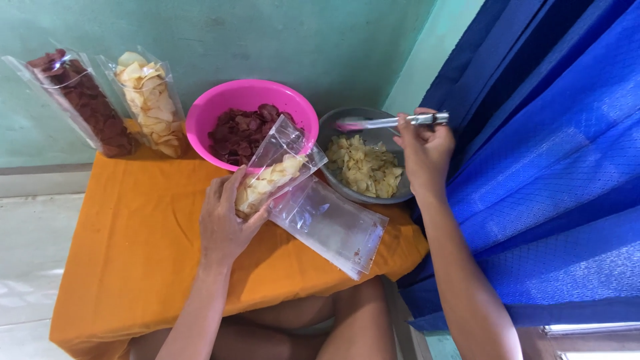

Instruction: Manually packing chips into plastic bags using tongs

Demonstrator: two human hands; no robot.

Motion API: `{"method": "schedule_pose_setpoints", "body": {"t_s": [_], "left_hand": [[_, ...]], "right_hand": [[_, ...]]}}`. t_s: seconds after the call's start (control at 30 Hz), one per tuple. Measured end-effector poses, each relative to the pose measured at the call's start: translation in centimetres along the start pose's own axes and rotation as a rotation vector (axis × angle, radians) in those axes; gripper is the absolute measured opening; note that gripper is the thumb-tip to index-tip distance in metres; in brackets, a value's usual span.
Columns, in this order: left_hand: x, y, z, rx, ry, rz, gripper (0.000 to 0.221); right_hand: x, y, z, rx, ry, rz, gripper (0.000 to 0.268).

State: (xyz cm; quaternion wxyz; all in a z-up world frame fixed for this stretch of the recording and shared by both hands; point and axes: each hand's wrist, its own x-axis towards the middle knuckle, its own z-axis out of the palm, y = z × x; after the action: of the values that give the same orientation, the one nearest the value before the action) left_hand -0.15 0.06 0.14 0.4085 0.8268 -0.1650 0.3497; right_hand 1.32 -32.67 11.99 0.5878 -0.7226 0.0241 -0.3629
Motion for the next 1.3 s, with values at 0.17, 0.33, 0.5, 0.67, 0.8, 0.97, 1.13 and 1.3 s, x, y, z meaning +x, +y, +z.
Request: {"method": "schedule_pose_setpoints", "body": {"t_s": [0.17, 0.33, 0.5, 0.67, 0.8, 0.97, 1.13, 1.3], "left_hand": [[0.0, 0.1, 0.0, 0.003, 0.013, 0.005, 0.074], [0.0, -0.3, 0.3, 0.021, 0.019, 0.011, 0.074], [0.1, 0.1, 0.1, 0.010, -0.012, -0.022, 0.073], [0.0, -0.2, 0.3, 0.021, -0.008, -0.013, 0.074], [0.0, -0.2, 0.2, 0.025, -0.019, -0.004, 0.076], [0.1, -0.1, 0.1, 0.017, -0.004, -0.011, 0.076], [0.0, -0.6, 0.5, 0.018, 0.023, -0.010, 0.076], [0.0, -0.2, 0.2, -0.054, 0.033, 0.010, 0.076]], "right_hand": [[0.5, 3.9, -0.1, -0.197, -0.028, -0.089, 0.038], [0.4, 4.3, -0.5, -0.276, -0.028, -0.101, 0.038], [0.4, 4.1, -1.0, -0.288, -0.064, -0.175, 0.029], [1.0, 3.8, -2.0, -0.208, -0.018, -0.183, 0.031], [0.7, 0.8, -2.2, 0.028, 0.024, 0.042, 0.039], [1.0, -0.4, -2.1, 0.264, -0.009, 0.200, 0.035], [-0.9, -3.5, 0.1, 0.394, -0.064, 0.324, 0.032], [-1.2, -1.5, 0.4, 0.286, -0.080, 0.225, 0.039]]}}
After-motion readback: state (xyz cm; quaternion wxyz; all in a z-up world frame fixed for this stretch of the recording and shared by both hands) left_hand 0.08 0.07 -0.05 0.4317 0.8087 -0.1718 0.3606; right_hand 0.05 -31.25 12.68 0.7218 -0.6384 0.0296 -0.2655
